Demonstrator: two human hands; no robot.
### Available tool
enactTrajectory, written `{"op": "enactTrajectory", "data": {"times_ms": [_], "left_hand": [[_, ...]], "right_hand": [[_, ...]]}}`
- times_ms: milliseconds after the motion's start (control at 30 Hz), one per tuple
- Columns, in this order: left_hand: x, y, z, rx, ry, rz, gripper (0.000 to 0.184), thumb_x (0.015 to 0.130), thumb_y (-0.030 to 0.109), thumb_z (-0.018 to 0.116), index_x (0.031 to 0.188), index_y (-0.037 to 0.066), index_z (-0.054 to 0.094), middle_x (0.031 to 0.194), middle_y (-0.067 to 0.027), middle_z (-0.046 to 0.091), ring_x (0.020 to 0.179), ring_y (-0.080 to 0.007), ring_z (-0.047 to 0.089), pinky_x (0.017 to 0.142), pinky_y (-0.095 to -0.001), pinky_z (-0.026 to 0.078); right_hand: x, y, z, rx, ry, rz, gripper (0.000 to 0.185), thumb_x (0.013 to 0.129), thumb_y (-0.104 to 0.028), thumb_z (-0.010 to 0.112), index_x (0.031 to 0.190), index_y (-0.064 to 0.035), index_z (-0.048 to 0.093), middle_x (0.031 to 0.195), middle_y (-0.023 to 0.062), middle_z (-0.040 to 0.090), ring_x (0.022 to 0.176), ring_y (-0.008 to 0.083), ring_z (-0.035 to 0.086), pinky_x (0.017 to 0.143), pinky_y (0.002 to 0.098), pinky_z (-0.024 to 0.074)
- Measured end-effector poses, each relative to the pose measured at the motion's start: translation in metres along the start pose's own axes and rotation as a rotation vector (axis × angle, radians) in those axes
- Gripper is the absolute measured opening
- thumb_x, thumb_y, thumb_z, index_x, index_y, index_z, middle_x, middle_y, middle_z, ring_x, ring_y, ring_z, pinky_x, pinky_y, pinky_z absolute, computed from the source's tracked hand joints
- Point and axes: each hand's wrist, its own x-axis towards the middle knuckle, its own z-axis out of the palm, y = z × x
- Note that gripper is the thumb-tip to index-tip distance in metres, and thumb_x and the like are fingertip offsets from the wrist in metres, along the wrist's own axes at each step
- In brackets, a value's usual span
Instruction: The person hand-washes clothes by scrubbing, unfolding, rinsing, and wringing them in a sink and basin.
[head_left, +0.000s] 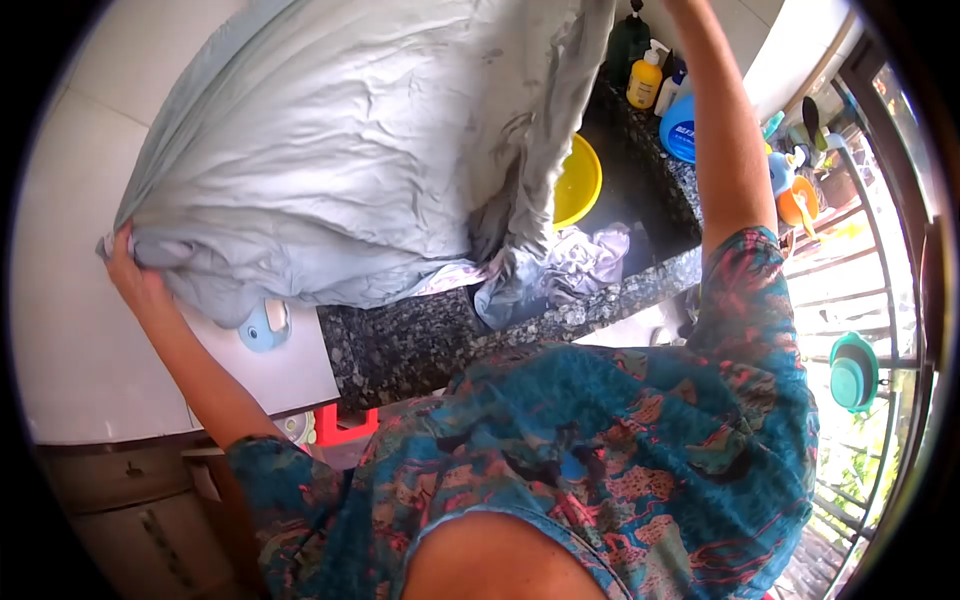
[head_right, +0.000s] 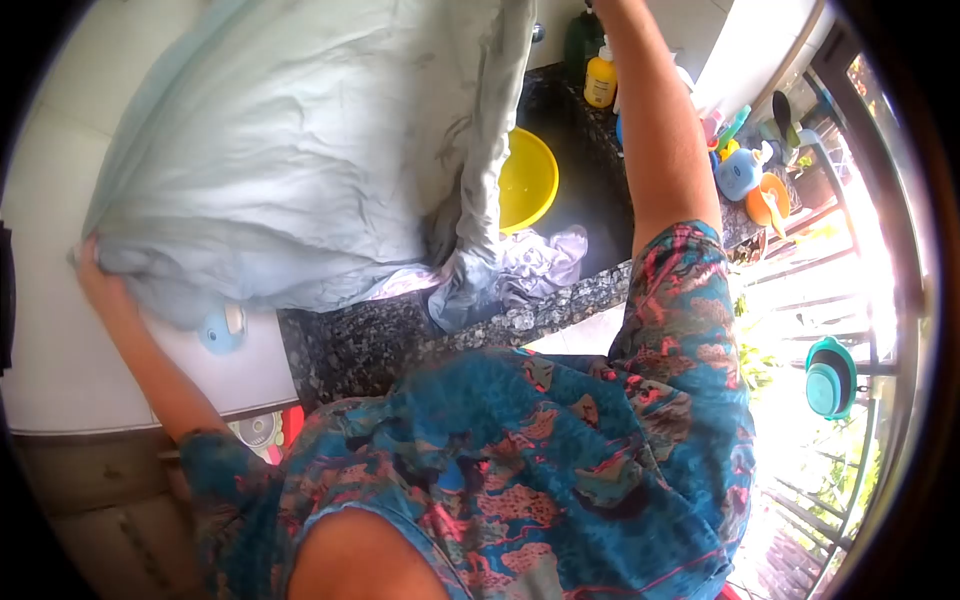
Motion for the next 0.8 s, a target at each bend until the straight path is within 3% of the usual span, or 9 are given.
{"op": "enactTrajectory", "data": {"times_ms": [33,133,167,267,367,400,800], "left_hand": [[-0.005,0.003,0.004,0.119,-0.047,0.088,0.028,0.075,0.011,0.067,0.098,-0.005,0.063,0.100,-0.0112,0.060,0.095,-0.0212,0.056,0.087,-0.0313,0.044],[0.026,-0.051,-0.022,-0.131,-0.043,-0.239,0.027,0.074,0.012,0.067,0.095,-0.006,0.063,0.100,-0.0111,0.062,0.092,-0.0212,0.058,0.083,-0.0311,0.046],[0.036,-0.069,-0.029,-0.217,-0.034,-0.345,0.027,0.074,0.012,0.067,0.094,-0.006,0.064,0.099,-0.0111,0.062,0.091,-0.0212,0.059,0.082,-0.0311,0.047],[0.032,-0.087,-0.020,-0.284,-0.067,-0.449,0.027,0.073,0.012,0.067,0.093,-0.005,0.064,0.098,-0.0109,0.062,0.090,-0.0212,0.059,0.082,-0.0310,0.047],[0.021,-0.092,-0.004,-0.246,-0.147,-0.442,0.026,0.072,0.011,0.068,0.092,-0.004,0.064,0.097,-0.0108,0.062,0.089,-0.0212,0.059,0.081,-0.0308,0.047],[0.019,-0.094,-0.001,-0.225,-0.175,-0.437,0.026,0.071,0.011,0.068,0.092,-0.004,0.064,0.096,-0.0107,0.062,0.089,-0.0212,0.059,0.081,-0.0308,0.047],[0.001,-0.104,0.036,-0.200,-0.330,-0.419,0.024,0.068,0.008,0.067,0.090,-0.002,0.063,0.093,-0.0106,0.061,0.089,-0.0210,0.058,0.082,-0.0297,0.046]], "right_hand": [[-0.022,0.030,0.003,-0.075,-0.295,0.116,0.028,0.086,-0.028,0.065,0.088,-0.0005,0.065,0.071,0.0002,0.058,0.068,0.0090,0.052,0.061,0.0256,0.0417],[-0.072,0.073,-0.001,-0.455,-0.670,-0.086,0.031,0.091,-0.033,0.060,0.088,-0.0029,0.068,0.059,-0.0031,0.050,0.055,0.0061,0.044,0.048,0.0265,0.0372],[-0.080,0.077,-0.005,-0.538,-0.775,0.179,0.041,0.086,-0.044,0.063,0.088,-0.0043,0.071,0.062,0.0057,0.058,0.058,0.0108,0.051,0.056,0.0290,0.0441],[-0.116,0.108,-0.009,-0.448,-0.781,0.300,0.039,0.084,-0.044,0.066,0.091,-0.0057,0.072,0.062,-0.0041,0.049,0.058,0.0066,0.041,0.053,0.0265,0.0361],[-0.126,0.115,-0.016,-0.328,-0.699,0.371,0.039,0.082,-0.044,0.070,0.090,-0.0057,0.072,0.065,-0.0040,0.055,0.064,0.0063,0.046,0.059,0.0257,0.0397],[-0.124,0.112,-0.018,-0.317,-0.662,0.399,0.037,0.079,-0.042,0.072,0.095,-0.0085,0.073,0.076,0.0003,0.065,0.072,0.0099,0.055,0.069,0.0270,0.0459],[-0.111,0.136,-0.033,-0.100,-0.435,0.545,0.035,0.075,-0.035,0.076,0.091,-0.0039,0.073,0.085,0.0029,0.067,0.081,0.0118,0.059,0.075,0.0270,0.0468]]}}
